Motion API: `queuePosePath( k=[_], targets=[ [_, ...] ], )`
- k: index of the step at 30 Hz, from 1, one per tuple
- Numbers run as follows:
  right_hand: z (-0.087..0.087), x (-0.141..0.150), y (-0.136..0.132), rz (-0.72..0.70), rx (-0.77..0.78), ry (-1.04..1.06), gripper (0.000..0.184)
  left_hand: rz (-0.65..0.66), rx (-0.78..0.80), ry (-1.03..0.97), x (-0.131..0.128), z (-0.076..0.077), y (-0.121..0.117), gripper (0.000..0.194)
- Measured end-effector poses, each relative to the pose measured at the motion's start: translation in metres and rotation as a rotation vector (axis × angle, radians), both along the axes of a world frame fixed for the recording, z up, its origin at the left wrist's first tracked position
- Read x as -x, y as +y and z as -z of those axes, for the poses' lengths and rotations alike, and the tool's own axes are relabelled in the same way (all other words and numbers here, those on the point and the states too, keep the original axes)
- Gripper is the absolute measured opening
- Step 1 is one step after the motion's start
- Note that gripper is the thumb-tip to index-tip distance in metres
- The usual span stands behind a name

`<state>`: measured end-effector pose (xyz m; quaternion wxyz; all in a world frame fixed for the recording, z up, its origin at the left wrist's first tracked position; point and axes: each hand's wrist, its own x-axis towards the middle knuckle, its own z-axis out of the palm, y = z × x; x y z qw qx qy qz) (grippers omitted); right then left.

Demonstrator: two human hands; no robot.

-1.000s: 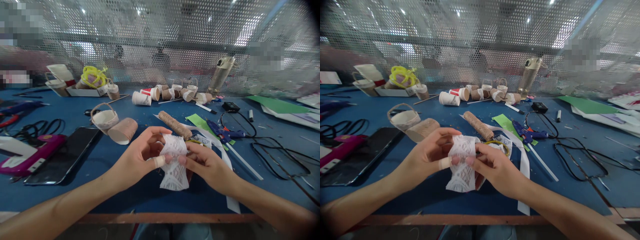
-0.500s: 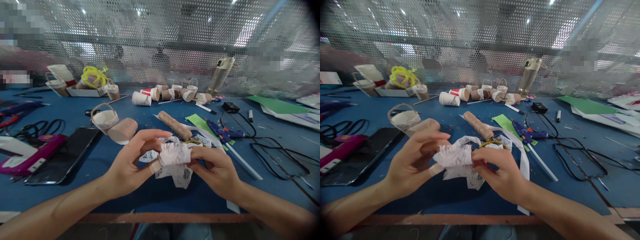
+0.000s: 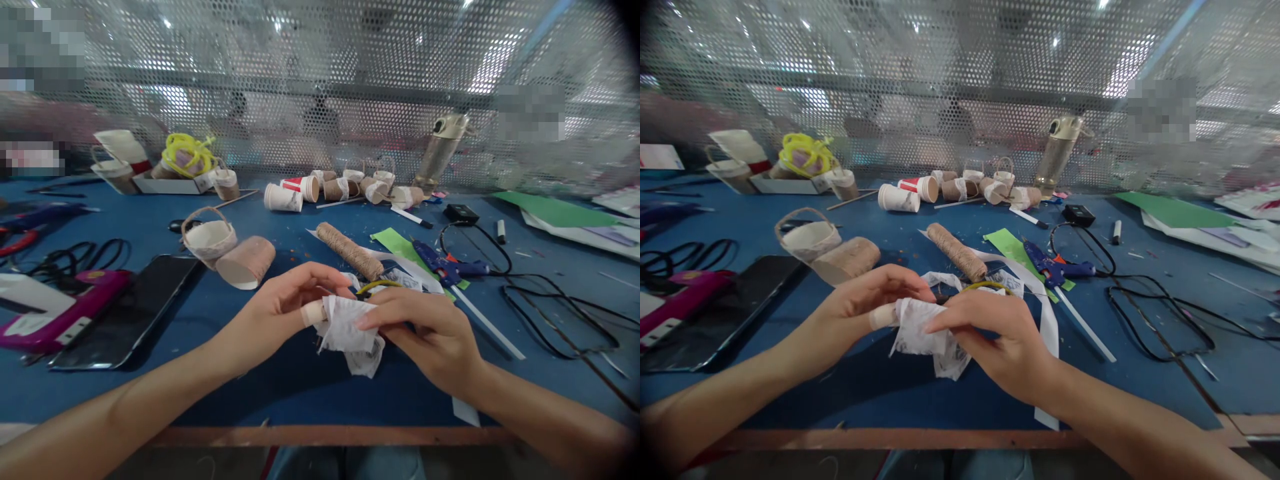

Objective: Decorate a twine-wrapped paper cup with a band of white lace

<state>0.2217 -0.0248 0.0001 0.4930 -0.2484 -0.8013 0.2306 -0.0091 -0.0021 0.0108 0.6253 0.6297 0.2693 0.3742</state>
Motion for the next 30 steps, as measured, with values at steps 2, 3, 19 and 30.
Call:
queuePosePath(
  k=[2,3,19,30],
  targets=[
    [-0.0009,0.0001,0.0002,0.018,0.002,-0.011,0.028,-0.01,0.049,0.044,-0.0008,-0.0038,-0.0007,0.014],
    [-0.0013,0.0001,0.0002,0.03,0.001,-0.017,0.028,-0.019,0.067,0.063,-0.0009,-0.0051,-0.0011,0.012],
    [0.001,-0.0012,-0.0003,0.052,0.115,-0.045,0.029,-0.086,0.158,0.076,0.0003,-0.003,0.0029,0.002],
    [-0.0014,0.0016,-0.001,0.069,0.165,-0.057,0.009,-0.039,0.018,0.081,0.0037,0.0004,0.0049,0.014]
  ],
)
